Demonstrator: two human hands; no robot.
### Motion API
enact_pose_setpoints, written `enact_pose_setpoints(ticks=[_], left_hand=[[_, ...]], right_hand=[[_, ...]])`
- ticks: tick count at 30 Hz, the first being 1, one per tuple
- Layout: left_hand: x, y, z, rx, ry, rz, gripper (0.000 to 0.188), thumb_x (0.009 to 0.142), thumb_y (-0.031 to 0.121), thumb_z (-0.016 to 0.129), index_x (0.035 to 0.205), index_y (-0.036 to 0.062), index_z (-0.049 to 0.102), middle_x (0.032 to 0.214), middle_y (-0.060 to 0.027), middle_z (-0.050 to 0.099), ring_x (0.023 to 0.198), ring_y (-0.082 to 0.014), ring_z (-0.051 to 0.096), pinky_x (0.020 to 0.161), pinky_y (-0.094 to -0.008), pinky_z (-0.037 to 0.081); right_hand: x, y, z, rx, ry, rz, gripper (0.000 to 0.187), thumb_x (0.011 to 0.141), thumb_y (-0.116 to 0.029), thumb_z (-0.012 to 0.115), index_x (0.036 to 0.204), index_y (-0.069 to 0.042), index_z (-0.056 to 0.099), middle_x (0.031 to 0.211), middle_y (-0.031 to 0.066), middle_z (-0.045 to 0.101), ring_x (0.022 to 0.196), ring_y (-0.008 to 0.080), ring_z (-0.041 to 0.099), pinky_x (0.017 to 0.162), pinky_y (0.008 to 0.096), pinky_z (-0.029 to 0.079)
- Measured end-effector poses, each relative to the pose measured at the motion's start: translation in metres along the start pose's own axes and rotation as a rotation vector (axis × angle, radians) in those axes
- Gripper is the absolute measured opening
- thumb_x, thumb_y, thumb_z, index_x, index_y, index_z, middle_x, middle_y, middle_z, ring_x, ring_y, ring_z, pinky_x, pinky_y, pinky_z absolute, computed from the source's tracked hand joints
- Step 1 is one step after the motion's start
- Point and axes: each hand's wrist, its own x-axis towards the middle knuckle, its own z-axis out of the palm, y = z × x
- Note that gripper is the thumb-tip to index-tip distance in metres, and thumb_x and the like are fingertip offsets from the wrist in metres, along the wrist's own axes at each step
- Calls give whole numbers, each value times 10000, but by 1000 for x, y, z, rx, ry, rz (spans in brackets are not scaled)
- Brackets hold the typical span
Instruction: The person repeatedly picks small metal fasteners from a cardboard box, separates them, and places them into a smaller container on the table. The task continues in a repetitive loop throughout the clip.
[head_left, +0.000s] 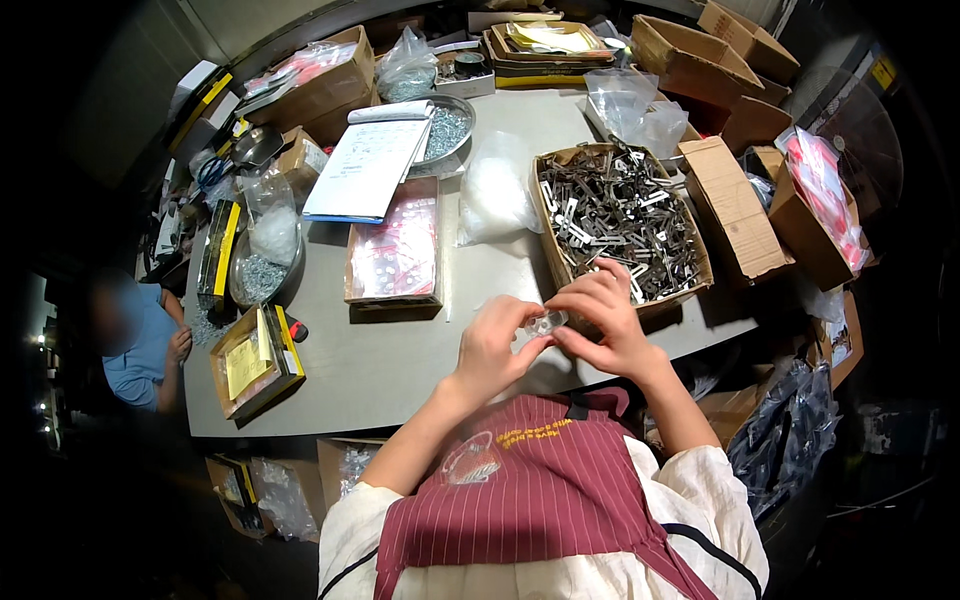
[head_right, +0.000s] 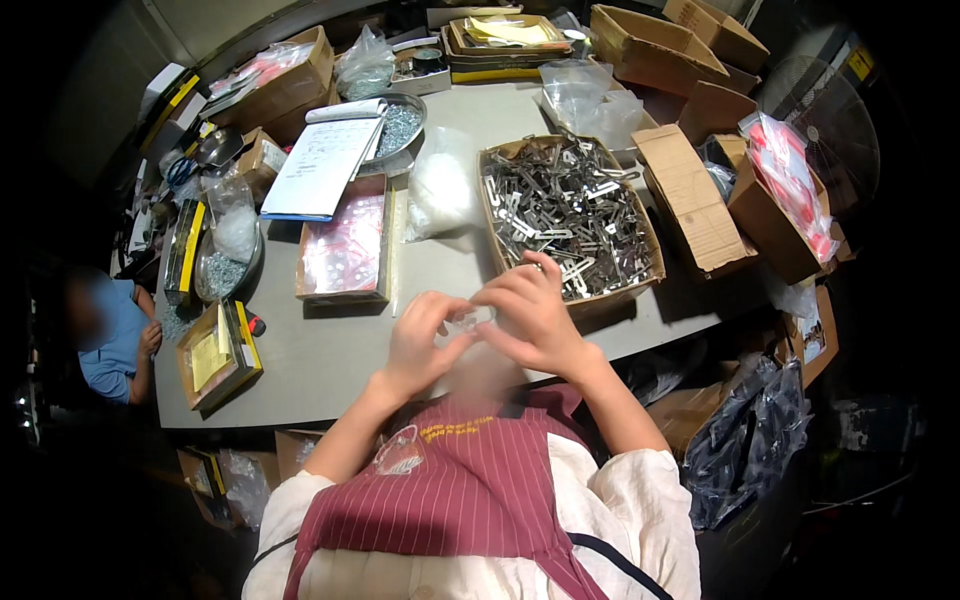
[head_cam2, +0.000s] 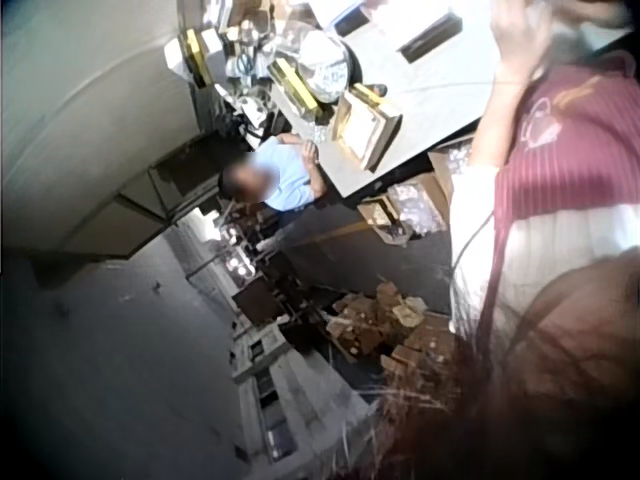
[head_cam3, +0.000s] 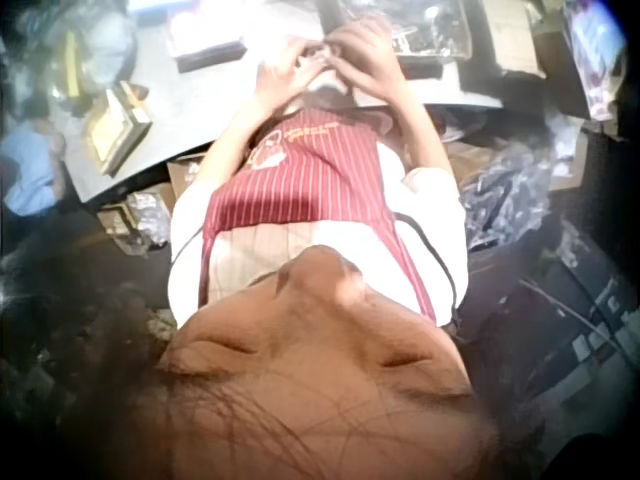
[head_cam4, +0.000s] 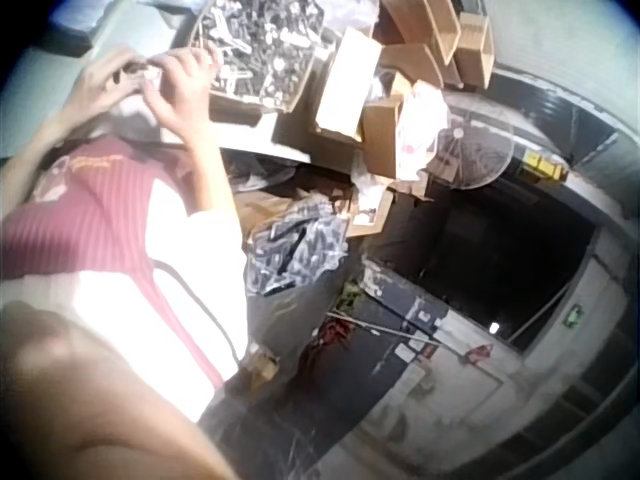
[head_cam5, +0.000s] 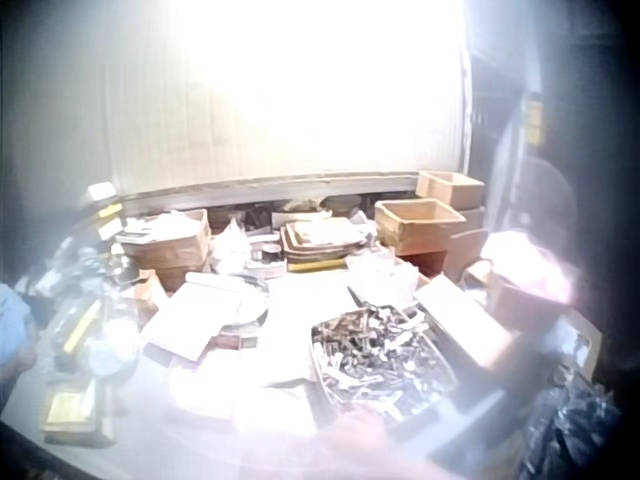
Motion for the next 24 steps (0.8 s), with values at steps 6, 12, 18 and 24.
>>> enact_pose_setpoints(ticks=[6, 12, 18, 24], left_hand=[[18, -12, 7, -18, 22, 7, 379, 776, 165, 861, 1072, 29, 668, 917, -106, 634, 809, -286, 614, 692, -379, 516], [48, -18, 11, -41, 29, 47, 371, 782, 138, 851, 1081, 22, 665, 917, -116, 629, 831, -285, 609, 706, -387, 515], [46, -36, 5, -32, 77, -51, 389, 796, 134, 841, 1115, 14, 654, 984, -132, 632, 876, -304, 621, 743, -399, 530], [42, -44, 3, -8, 83, -63, 387, 813, 133, 811, 1151, 15, 666, 1015, -129, 647, 901, -268, 653, 730, -339, 559]], right_hand=[[30, 91, 3, -162, 152, 284, 189, 862, -133, 678, 1020, -29, 672, 931, 143, 672, 902, 344, 651, 838, 441, 487], [88, 211, 28, -651, -173, 427, 229, 861, -189, 696, 968, 10, 653, 951, 224, 688, 832, 406, 704, 735, 498, 575], [102, 200, 23, -720, -135, 343, 223, 856, -238, 711, 866, -21, 661, 916, 157, 695, 796, 389, 695, 706, 483, 564], [96, 91, -6, 298, 77, 451, 138, 894, -146, 755, 884, -8, 744, 820, 60, 688, 751, 125, 635, 672, 281, 485]])
